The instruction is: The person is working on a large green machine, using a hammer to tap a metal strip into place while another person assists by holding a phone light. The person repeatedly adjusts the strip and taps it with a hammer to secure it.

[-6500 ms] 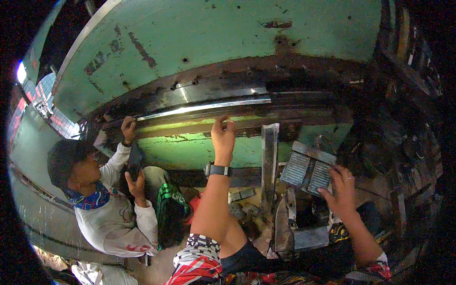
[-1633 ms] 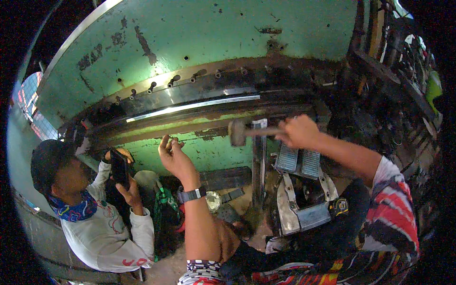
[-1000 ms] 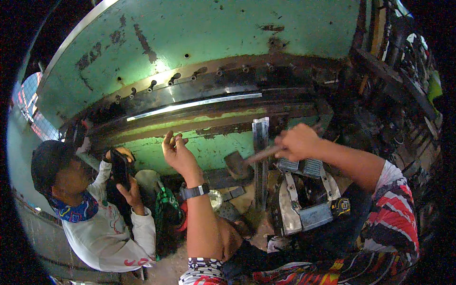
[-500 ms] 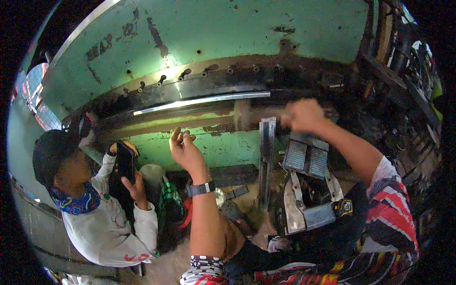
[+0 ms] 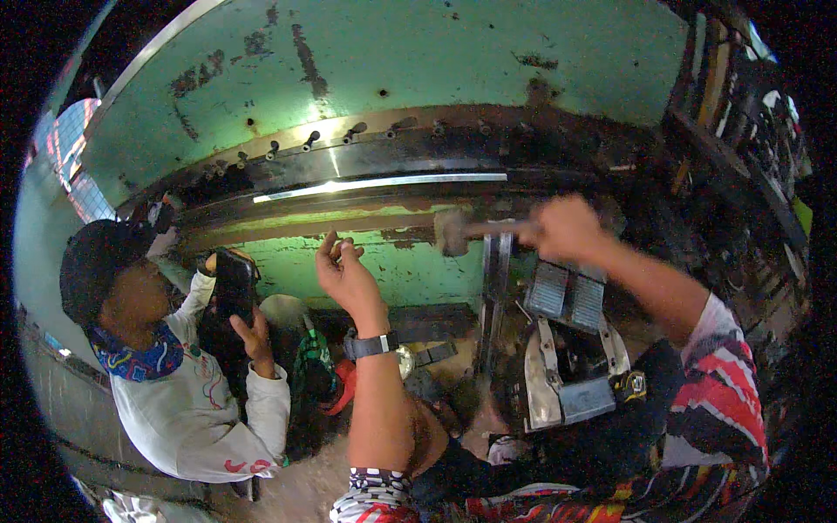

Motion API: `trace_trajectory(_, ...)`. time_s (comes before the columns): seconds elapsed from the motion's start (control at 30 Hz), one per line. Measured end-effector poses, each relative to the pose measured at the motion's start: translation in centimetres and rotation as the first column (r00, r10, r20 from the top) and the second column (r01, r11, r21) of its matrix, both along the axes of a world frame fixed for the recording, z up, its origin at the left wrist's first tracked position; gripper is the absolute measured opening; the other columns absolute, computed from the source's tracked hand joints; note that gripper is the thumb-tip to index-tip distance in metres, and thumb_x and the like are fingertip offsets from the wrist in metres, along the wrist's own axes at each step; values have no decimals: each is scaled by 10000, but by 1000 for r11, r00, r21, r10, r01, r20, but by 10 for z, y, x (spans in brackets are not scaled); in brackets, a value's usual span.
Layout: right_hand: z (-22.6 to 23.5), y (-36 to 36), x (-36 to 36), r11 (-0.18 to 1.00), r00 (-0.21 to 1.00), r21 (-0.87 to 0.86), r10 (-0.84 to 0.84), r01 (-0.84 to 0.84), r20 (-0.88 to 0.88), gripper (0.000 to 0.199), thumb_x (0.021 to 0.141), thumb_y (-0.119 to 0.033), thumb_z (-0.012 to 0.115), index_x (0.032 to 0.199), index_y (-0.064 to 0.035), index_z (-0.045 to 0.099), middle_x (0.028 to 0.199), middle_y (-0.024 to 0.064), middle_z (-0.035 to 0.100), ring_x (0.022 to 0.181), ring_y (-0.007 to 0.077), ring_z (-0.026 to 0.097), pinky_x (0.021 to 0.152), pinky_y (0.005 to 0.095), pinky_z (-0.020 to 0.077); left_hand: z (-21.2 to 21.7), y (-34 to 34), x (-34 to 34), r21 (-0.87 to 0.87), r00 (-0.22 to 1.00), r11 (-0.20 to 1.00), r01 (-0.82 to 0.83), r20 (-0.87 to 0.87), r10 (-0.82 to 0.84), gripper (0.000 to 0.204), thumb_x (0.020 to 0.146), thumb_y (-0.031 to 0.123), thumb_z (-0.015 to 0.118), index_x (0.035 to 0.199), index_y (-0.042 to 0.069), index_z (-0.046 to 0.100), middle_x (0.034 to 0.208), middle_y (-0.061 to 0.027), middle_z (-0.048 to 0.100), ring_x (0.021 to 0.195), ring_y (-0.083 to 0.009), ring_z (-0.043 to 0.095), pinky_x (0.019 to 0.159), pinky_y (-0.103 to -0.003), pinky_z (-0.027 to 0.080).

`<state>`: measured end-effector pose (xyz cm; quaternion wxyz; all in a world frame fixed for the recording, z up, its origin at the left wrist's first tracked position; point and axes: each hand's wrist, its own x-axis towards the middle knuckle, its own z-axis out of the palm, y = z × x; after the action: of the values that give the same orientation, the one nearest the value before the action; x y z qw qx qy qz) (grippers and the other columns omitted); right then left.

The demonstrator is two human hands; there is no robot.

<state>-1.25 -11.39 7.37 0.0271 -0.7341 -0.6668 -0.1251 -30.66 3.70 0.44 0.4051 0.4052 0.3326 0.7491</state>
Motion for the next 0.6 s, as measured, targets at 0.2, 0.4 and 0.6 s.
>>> trace_trajectory(0.2,-38,-2,-36,899,923,-234,384,-369,17,485,852,-567,685,915,-90,747,780,182,720,719,391,708,661,502,577,2,0,-19,-61,998,997,-50,-50,47,293,978,29,567,1266,-20,588,1042,-91,621,862,-142,615,793,-300,539)
trace_trajectory(0.4,12,38,-8,986,990,-112,-110,120,92,455,820,-524,728,832,-70,749,822,199,719,769,384,710,703,501,576,-5,-1,-10,-45,998,998,-49,-33,47,297,983,56,581,1272,-14,587,1028,-87,630,860,-135,621,764,-288,528)
trace_trajectory(0.6,-18,6,-50,920,938,-190,347,-344,-18,473,878,-559,647,1016,-121,766,887,180,737,783,379,723,693,530,582,0,0,-11,-81,998,996,-36,-54,31,296,985,60,578,1273,-9,589,1018,-83,629,845,-132,605,777,-291,517)
